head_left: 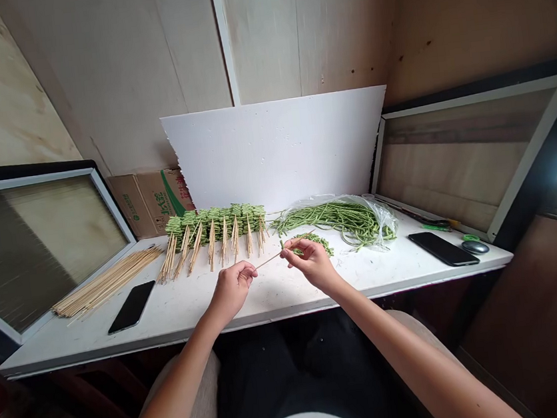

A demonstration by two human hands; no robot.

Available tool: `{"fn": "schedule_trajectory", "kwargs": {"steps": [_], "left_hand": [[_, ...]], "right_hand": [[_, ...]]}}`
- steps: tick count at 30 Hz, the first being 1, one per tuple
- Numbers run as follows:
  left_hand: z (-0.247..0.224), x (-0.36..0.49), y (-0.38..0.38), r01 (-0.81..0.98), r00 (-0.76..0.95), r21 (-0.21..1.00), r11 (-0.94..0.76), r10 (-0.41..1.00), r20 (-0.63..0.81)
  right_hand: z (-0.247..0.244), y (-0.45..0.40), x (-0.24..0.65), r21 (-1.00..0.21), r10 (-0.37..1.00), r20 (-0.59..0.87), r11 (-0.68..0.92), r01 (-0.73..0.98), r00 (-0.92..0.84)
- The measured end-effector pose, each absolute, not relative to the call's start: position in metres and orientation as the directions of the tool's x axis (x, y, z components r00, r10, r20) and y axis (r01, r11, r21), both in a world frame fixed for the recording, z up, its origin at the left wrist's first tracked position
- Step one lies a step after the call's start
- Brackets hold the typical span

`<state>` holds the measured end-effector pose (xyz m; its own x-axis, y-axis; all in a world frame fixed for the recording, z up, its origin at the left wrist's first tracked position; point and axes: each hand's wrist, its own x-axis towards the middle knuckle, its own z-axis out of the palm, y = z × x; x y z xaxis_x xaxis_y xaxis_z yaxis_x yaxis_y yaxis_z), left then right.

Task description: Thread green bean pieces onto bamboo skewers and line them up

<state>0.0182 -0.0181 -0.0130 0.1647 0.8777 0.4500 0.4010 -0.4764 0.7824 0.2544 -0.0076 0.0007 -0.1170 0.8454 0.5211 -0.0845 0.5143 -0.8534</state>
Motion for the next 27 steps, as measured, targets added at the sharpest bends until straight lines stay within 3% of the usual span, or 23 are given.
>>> {"fn": "schedule_trajectory", "kwargs": {"steps": [8,11,18,27], "left_hand": [[-0.011,0.017,-0.017,0.311,0.316,0.899,-0.309,0.925,0.209],[-0.013,0.017,-0.015,0.249,0.319,0.927,-0.282,0.927,0.196],[-0.011,0.012,-0.012,0.176,0.294,0.942,-0.285,0.929,0.226],[-0.015,0.001,-0.001,0.140,0.282,0.953,-0.270,0.933,0.223]], "right_hand": [[0.002,-0.005,0.260,-0.869,0.845,0.492,0.493,-0.053,-0.212],[0.003,-0.003,0.264,-0.891,0.866,0.454,0.437,-0.123,-0.209],[0.004,0.002,0.274,-0.859,0.890,0.352,0.183,-0.478,-0.291],[0.005,0.005,0.278,-0.821,0.894,0.280,0.035,-0.570,-0.350]]}}
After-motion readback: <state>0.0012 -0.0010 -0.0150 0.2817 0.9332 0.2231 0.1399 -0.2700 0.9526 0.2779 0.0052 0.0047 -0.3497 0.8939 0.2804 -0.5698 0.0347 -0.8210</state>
